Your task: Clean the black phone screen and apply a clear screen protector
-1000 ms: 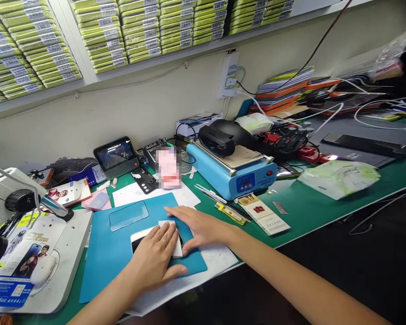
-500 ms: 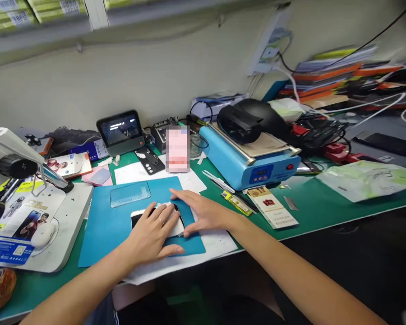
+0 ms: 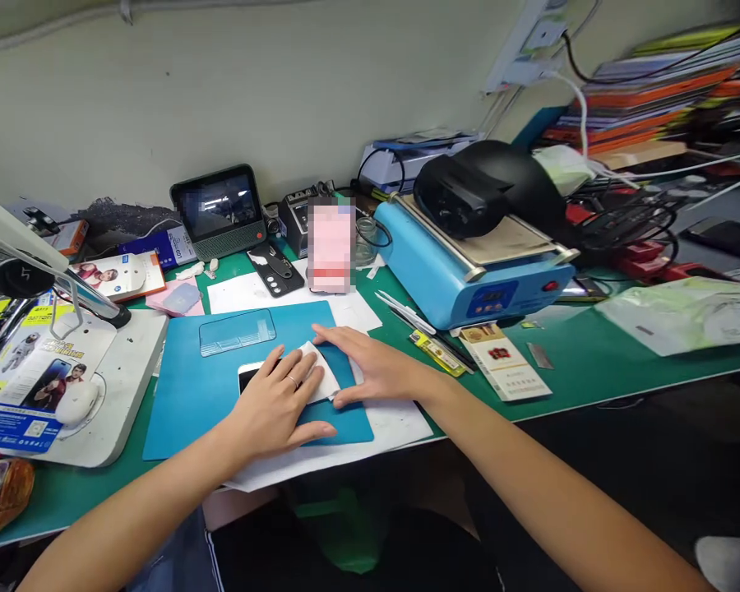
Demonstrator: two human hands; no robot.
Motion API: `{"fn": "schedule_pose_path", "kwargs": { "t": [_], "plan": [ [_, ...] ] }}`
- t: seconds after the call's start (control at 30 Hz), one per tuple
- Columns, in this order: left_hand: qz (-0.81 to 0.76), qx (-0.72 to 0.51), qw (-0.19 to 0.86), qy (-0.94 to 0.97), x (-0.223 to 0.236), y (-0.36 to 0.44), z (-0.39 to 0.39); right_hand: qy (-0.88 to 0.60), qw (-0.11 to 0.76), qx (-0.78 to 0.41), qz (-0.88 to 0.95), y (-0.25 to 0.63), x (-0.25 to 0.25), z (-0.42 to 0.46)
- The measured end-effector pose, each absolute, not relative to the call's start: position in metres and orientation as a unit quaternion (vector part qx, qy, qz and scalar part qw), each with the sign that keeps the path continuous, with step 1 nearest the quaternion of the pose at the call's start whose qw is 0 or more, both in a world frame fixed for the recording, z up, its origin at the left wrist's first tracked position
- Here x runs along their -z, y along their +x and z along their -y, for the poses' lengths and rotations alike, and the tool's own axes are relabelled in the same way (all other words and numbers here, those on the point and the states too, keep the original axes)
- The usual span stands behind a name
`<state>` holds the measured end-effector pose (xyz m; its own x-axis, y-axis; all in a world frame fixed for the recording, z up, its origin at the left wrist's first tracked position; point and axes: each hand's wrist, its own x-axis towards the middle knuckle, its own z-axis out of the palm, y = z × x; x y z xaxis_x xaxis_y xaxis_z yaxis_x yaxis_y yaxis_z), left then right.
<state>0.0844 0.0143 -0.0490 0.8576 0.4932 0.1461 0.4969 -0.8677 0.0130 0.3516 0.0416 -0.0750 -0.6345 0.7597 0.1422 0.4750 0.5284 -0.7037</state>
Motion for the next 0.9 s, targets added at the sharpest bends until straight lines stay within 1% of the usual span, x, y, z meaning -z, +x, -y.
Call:
{"fn": "schedule_pose_path", "kwargs": {
  "t": [0.17,0.33,0.5,0.57,0.73,0.9],
  "plan": [
    [0.243,0.064,0.006,-0.968,0.0456,0.0838,-0.0163,-0.357,0.235,-0.314,0.848,0.3541,0.0778,-0.0424],
    [0.174,0.045,-0.059,-0.982,0.0426,0.0835,-0.0155,-0.339,0.252,-0.323,0.847,0.3558,0.082,-0.0438],
    [0.258,0.052,-0.025,-0.964,0.0486,0.0809,-0.0184,-0.343,0.249,-0.306,0.853,0.3572,0.0822,-0.0432],
    [0.251,0.052,-0.02,-0.966,0.0502,0.0806,-0.0192,-0.345,0.244,-0.302,0.855,0.357,0.0816,-0.043],
    [0.166,0.038,-0.053,-0.984,0.0505,0.0831,-0.0178,-0.34,0.256,-0.307,0.851,0.3556,0.0814,-0.0431],
    [0.223,0.045,-0.029,-0.973,0.0497,0.0846,-0.0175,-0.351,0.246,-0.307,0.85,0.3554,0.0793,-0.0431]
  ]
}}
